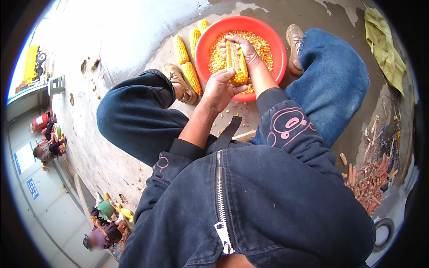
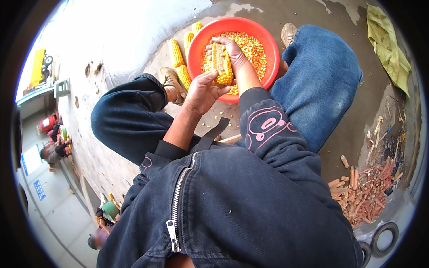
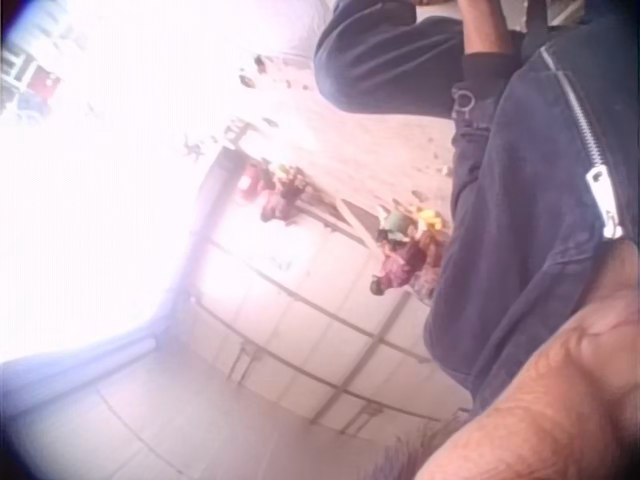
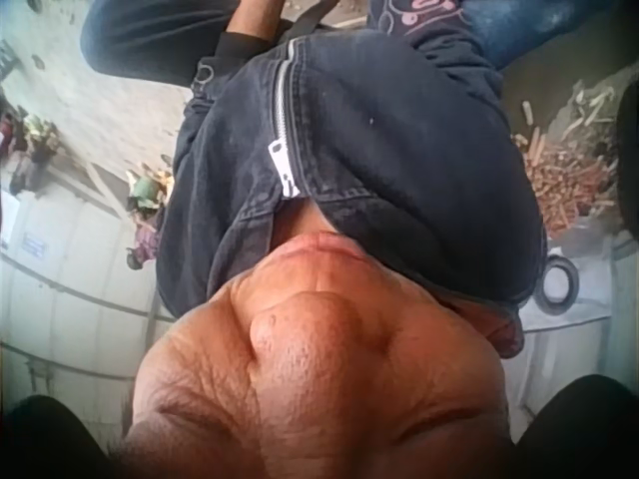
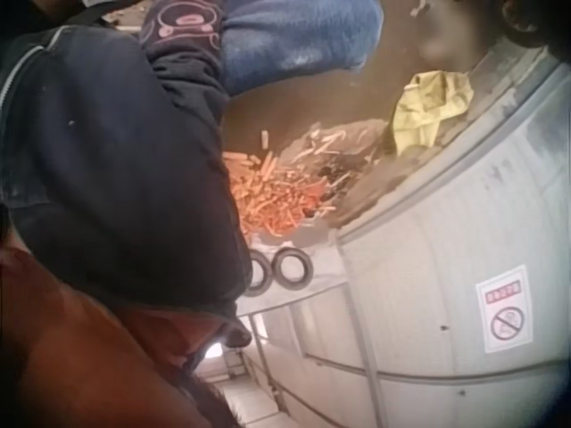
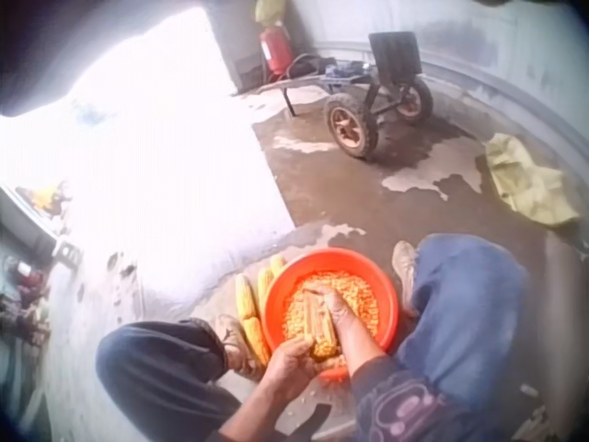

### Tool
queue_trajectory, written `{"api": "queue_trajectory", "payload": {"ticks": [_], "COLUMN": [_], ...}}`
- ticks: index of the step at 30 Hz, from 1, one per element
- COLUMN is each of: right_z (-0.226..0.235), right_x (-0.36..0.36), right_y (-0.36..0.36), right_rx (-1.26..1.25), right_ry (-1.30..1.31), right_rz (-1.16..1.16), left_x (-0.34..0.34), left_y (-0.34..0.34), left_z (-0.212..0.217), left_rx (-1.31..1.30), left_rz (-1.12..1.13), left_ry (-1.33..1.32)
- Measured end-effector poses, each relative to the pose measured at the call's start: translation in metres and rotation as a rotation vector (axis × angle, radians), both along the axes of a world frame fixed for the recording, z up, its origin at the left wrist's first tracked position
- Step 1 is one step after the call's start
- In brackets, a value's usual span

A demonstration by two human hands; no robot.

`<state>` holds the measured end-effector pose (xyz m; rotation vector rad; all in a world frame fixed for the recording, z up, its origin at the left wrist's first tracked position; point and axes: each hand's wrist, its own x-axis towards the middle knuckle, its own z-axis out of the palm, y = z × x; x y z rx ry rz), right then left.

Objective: The person sits on the ground and removes kernels from corn cobs by hand, placing the kernels into a red basin. Several whole cobs are visible nearby, and the person handles each cob individually to strip the kernels.

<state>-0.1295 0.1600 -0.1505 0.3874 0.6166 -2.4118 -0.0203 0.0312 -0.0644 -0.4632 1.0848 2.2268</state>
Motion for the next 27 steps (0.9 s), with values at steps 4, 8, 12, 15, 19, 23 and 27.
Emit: {"api": "queue_trajectory", "payload": {"ticks": [4, 8, 12, 15, 19, 23, 27], "right_z": [-0.011, -0.011, -0.016, -0.025, -0.014, -0.021, -0.015], "right_x": [-0.001, 0.002, -0.001, -0.007, 0.002, 0.001, -0.001], "right_y": [-0.001, -0.006, -0.01, -0.005, -0.013, -0.023, -0.024], "right_rx": [-0.079, 0.105, 0.009, -0.016, 0.125, 0.132, 0.131], "right_ry": [0.03, 0.021, -0.02, -0.038, -0.08, -0.093, -0.13], "right_rz": [0.03, 0.073, 0.019, 0.006, -0.04, 0.0, -0.001], "left_x": [0.004, 0.006, 0.004, 0.001, 0.01, 0.009, 0.003], "left_y": [0.003, 0.007, 0.003, 0.01, 0.004, 0.009, 0.004], "left_z": [-0.001, -0.007, -0.005, 0.01, -0.005, -0.009, -0.008], "left_rx": [-0.102, -0.219, -0.222, -0.262, -0.459, -0.575, -0.548], "left_rz": [-0.025, -0.043, -0.019, -0.019, -0.079, -0.019, 0.003], "left_ry": [0.066, 0.048, 0.004, 0.042, 0.196, 0.173, 0.069]}}
